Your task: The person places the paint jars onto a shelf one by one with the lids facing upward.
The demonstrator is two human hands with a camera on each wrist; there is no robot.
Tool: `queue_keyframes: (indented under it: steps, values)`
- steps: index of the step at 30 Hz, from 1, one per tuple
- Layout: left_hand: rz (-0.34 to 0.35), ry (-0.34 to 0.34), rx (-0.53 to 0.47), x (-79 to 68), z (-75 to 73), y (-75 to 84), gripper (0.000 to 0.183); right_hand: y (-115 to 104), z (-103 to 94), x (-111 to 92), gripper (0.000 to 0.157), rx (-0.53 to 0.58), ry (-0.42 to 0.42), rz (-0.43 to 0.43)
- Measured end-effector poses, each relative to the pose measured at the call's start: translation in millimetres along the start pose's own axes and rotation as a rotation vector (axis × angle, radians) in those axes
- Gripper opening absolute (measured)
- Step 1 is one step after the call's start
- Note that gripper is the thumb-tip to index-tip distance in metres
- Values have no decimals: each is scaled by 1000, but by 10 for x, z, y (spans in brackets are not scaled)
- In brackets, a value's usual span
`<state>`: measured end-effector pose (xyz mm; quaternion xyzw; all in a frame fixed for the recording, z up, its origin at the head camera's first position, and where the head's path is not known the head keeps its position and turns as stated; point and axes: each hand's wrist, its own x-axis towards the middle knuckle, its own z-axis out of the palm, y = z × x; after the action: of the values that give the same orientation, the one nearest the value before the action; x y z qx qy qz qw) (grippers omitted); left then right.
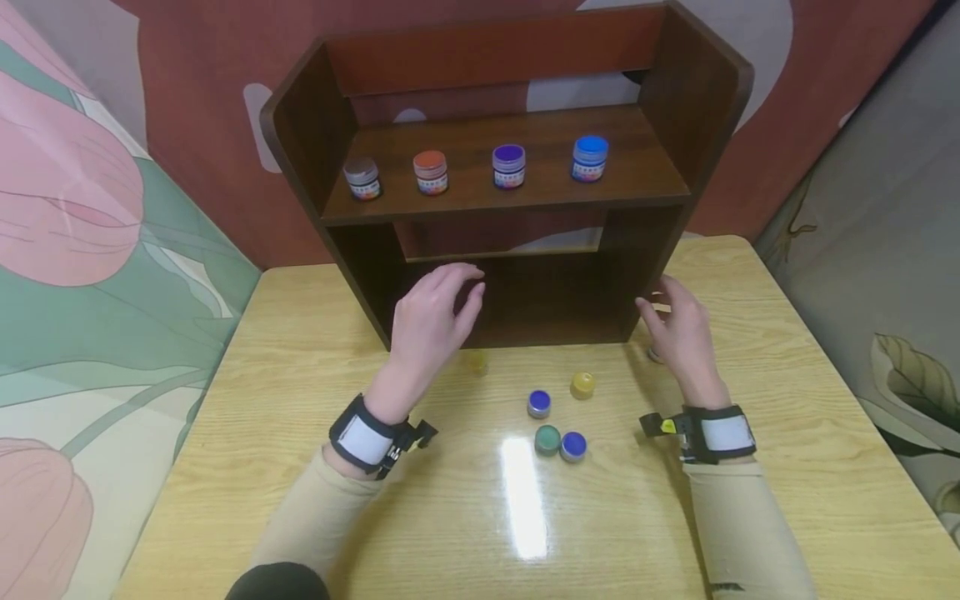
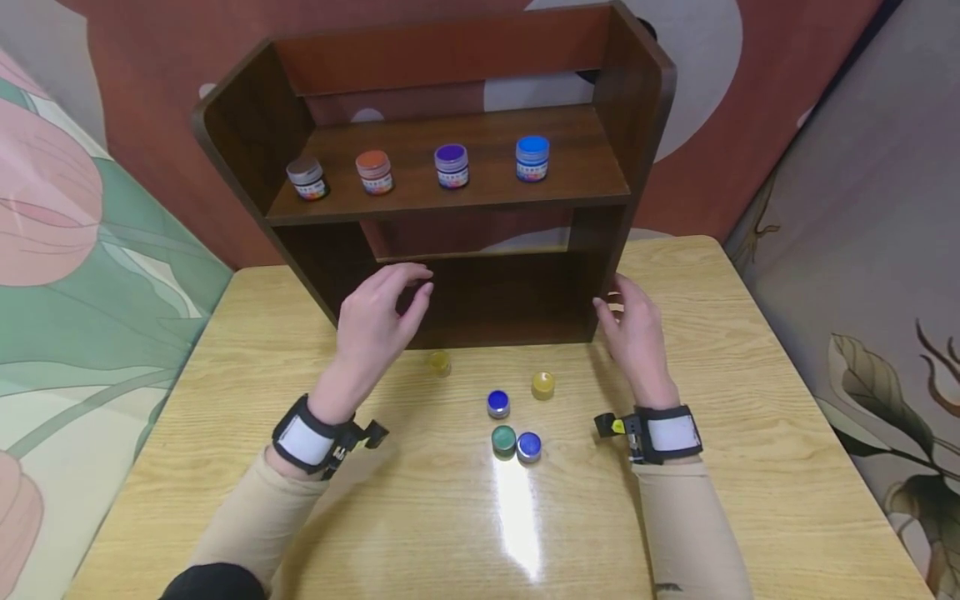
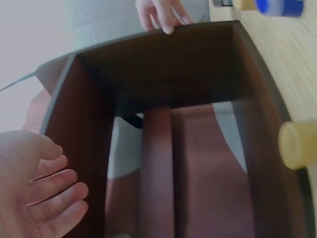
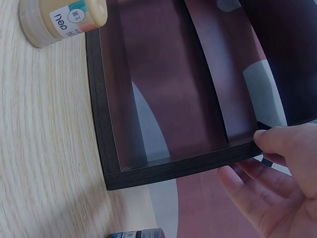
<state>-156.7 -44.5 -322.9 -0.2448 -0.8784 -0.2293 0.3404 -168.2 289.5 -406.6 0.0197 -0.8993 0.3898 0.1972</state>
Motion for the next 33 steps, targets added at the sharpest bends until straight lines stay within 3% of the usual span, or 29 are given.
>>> queue_keyframes:
  steps: [10,17,24,28,33]
  values:
    - [-64,239,50,-294,17,-386,31,1,-1,-2,35,6,0,4]
    - [-121,382,61,-425,16,-667,42,-7,-4,0,34,8,2,0]
    - [-253,539,113,-487,37,-894,57,-15,3,-2,36,13,-7,18]
    - [-352,551,116,-531,85,-1006,72,-14,2,-1,36,14,-4,18]
    - [-411,475,22,-615,171,-1140,80,-10,0,-1,36,5,2,16]
